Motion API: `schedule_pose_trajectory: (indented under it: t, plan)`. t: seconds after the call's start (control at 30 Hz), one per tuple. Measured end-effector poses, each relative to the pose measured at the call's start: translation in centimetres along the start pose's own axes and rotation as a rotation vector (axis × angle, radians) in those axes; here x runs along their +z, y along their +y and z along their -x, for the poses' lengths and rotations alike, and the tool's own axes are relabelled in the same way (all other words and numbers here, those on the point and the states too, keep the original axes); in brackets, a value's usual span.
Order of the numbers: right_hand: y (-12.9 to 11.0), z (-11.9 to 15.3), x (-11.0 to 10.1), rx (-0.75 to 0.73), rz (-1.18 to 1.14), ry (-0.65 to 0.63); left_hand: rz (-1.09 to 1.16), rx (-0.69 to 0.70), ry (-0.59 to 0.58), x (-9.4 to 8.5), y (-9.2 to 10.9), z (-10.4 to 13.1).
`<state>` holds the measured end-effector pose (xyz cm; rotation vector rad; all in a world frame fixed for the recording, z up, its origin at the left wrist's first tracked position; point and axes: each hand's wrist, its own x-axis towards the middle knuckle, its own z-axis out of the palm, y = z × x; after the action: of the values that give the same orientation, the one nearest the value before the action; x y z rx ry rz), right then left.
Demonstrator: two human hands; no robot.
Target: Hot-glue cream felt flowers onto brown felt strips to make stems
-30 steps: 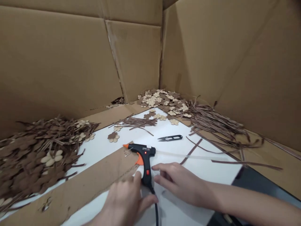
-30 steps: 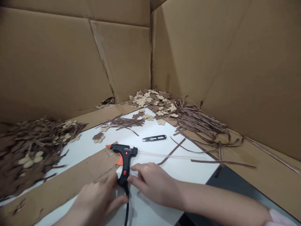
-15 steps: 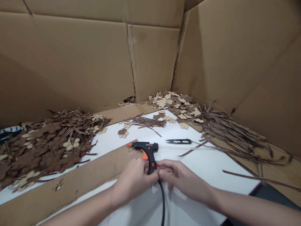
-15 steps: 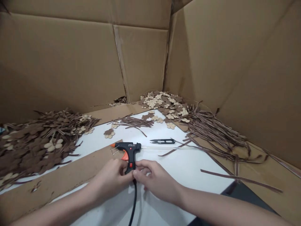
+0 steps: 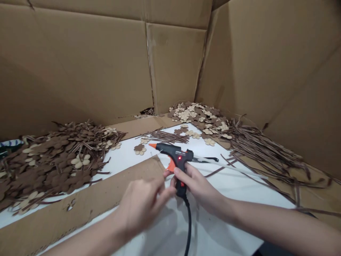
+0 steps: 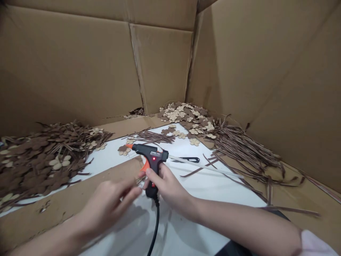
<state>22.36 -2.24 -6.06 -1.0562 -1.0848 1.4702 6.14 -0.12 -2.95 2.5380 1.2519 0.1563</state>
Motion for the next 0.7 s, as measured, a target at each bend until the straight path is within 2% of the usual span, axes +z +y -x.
schedule_pose_trajectory:
  t: [0.03, 0.07, 0.13, 0.23, 0.3, 0.4, 0.5, 0.57, 0.7]
  plan:
    - [0.2, -0.2, -0.3, -0.008, 0.033, 0.028, -0.069, -0.087, 0.025, -0.7, -1.1, -0.4]
    - [0.4, -0.4, -0.5, -0.013, 0.061, 0.057, -0.136, -0.175, 0.108, -1.5, -2.4, -1.1]
    - [0.9, -0.7, -0.9, -0.019, 0.098, 0.098, -0.191, -0.219, 0.201, -2.6, -5.1, -2.7]
    - [1.3, -0.7, -1.0, -0.022, 0.121, 0.107, -0.221, -0.214, 0.199, -3.4, -8.6, -5.7]
    - [1.3, -0.5, -1.0, -0.012, 0.127, 0.098, -0.217, -0.206, 0.167, -3.3, -10.0, -7.3]
    - [0.8, -0.4, -1.0, -0.002, 0.136, 0.095, -0.182, -0.175, 0.129, -3.0, -10.7, -8.5]
    - [0.4, -0.4, -1.1, 0.006, 0.152, 0.091, -0.135, -0.165, 0.147, -2.9, -10.6, -8.7]
    - [0.4, -0.4, -1.2, 0.004, 0.158, 0.08, -0.1, -0.184, 0.195, -3.1, -10.4, -8.7]
    - [0.6, -0.3, -1.4, -0.029, 0.152, 0.053, 0.002, -0.274, 0.38, -3.8, -9.4, -7.5]
